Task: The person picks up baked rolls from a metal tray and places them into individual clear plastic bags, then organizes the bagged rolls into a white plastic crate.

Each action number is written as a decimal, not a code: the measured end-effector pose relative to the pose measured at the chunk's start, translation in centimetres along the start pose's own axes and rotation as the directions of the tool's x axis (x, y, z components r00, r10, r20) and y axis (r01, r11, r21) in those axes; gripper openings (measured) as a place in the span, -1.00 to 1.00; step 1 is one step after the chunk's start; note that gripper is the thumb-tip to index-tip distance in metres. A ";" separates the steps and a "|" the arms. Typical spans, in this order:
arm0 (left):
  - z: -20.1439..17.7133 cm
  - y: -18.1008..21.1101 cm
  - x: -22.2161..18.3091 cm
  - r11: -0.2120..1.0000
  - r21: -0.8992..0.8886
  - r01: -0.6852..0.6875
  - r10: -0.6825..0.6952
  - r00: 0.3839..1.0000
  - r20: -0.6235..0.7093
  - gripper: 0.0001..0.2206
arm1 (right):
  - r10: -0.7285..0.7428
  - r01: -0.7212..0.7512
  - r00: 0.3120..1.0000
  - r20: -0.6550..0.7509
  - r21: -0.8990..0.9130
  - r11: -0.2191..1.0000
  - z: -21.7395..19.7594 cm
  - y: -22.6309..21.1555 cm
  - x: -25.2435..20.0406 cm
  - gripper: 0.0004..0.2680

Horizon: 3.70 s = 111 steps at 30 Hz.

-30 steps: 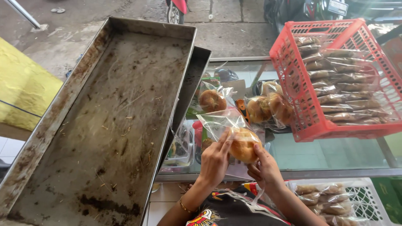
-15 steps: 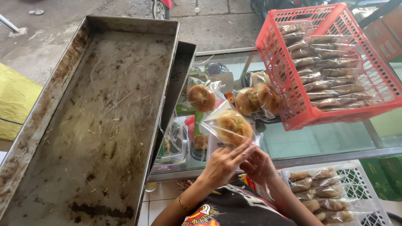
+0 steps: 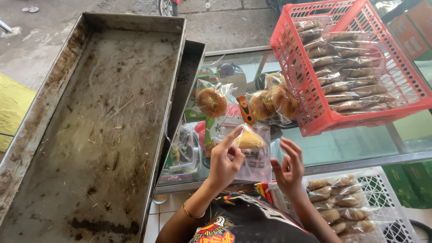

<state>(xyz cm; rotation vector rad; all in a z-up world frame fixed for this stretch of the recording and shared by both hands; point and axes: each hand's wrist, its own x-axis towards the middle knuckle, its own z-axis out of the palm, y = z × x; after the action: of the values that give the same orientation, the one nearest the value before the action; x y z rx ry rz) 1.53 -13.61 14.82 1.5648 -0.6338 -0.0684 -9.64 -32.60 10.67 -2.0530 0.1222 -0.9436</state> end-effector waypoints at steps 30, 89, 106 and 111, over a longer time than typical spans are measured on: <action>0.8 -11.5 0.3 0.763 -0.547 0.344 -0.301 0.938 0.170 -0.54 | 0.548 -0.574 0.806 0.225 0.526 0.628 3.6 10.0 -3.2 -0.85; 0.6 -11.1 -2.0 0.877 -0.407 0.254 -0.185 0.962 0.203 -0.58 | 0.429 -0.514 0.858 0.283 0.456 0.727 3.6 6.7 9.5 -0.90; -3.2 -11.7 -3.2 0.822 -0.544 0.166 -0.201 0.979 -0.006 -0.57 | -0.053 0.017 0.984 -0.172 -0.201 0.979 1.0 9.4 5.9 -0.97; -4.2 -11.8 -3.3 0.810 -0.571 0.134 -0.252 0.958 -0.133 -0.56 | 0.249 -0.272 0.957 -0.150 -0.161 0.949 0.5 10.0 4.9 -0.89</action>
<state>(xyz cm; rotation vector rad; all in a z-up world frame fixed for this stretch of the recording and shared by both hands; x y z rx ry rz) 4.57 -8.82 3.17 1.0380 -0.2487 -0.2265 -3.40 -40.59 5.99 -2.0738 0.5537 -0.9233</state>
